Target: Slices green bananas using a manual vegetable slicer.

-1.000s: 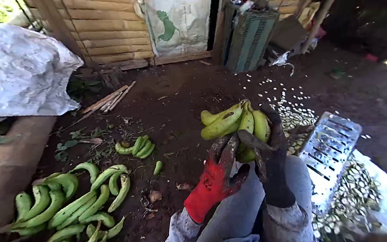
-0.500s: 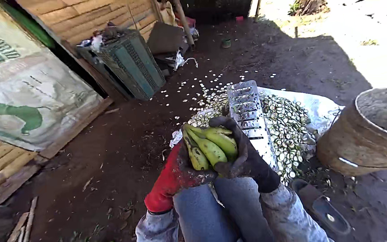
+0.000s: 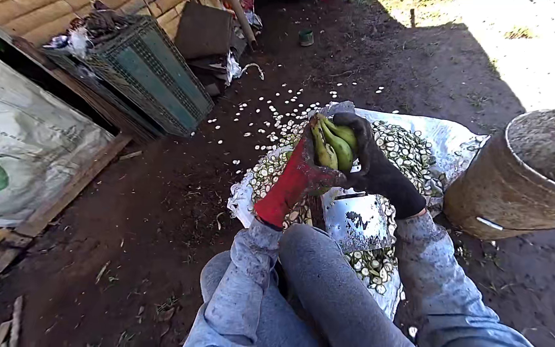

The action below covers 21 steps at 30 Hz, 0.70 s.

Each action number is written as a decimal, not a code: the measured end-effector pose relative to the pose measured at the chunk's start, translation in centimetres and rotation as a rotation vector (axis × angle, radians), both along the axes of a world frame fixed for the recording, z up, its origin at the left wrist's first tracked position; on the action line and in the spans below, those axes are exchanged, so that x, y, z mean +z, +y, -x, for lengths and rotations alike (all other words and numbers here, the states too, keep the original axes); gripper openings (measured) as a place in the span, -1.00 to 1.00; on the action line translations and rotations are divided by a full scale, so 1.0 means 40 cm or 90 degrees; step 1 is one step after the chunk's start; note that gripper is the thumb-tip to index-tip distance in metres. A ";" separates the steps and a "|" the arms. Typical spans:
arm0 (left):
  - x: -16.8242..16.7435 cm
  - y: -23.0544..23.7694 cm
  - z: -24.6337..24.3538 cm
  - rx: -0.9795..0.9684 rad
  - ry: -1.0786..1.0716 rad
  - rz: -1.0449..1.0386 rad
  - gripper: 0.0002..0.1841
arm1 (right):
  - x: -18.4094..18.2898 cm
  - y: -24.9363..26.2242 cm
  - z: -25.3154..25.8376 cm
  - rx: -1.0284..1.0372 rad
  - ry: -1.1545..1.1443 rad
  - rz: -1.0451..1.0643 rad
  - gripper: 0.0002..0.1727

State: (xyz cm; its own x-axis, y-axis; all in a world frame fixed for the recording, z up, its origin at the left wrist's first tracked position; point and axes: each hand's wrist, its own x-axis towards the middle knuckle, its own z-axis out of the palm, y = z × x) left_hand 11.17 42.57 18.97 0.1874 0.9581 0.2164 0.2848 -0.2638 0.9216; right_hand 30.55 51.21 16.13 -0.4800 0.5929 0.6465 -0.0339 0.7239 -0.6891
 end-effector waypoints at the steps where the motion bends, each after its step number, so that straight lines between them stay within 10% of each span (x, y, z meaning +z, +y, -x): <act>1: -0.017 0.011 -0.008 0.002 -0.032 0.029 0.15 | 0.001 0.000 -0.004 -0.053 -0.051 -0.002 0.31; 6: -0.101 0.072 -0.052 0.076 0.013 0.086 0.17 | -0.092 -0.037 -0.002 -0.273 -0.136 0.024 0.15; 13: -0.241 0.219 0.056 0.144 0.735 -0.194 -0.34 | -0.176 -0.032 -0.169 -0.477 -0.398 0.027 -0.21; 17: -0.100 0.257 0.190 0.544 0.489 0.039 -0.03 | -0.194 -0.116 -0.392 -0.504 -0.070 0.255 -0.10; 21: -0.097 0.242 0.119 0.557 0.095 -0.109 0.07 | -0.234 -0.074 -0.270 -0.307 0.171 0.360 -0.17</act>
